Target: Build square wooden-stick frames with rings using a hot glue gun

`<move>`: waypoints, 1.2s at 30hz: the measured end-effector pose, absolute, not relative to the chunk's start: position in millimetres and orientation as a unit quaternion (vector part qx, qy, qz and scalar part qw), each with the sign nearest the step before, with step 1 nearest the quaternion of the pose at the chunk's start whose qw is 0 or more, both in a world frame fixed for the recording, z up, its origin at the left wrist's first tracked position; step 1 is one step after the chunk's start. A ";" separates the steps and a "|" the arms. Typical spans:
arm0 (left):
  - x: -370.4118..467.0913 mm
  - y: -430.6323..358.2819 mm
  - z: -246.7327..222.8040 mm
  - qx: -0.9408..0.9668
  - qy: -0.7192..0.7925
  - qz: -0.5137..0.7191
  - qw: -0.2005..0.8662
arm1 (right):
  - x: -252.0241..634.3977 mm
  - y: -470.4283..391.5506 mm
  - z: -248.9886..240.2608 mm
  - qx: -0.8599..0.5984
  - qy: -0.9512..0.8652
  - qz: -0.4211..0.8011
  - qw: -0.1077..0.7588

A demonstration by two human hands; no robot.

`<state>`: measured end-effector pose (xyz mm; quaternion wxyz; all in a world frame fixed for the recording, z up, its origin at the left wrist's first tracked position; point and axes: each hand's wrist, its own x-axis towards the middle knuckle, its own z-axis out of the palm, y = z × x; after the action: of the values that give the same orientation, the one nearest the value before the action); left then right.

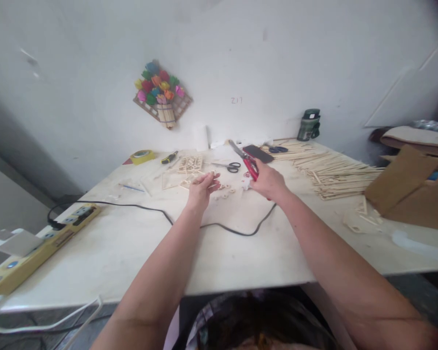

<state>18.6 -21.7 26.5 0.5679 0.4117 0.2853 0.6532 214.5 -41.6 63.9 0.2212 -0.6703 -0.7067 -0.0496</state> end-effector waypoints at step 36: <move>3.9 -10.2 17.6 0.475 0.354 0.622 0.512 | 328.0 -4.6 29.2 -0.702 -0.709 0.025 0.063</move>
<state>3.9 -10.2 17.6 0.5117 0.4754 0.3541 0.6220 328.0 -4.6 29.2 0.0627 -0.7020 -0.7090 0.0247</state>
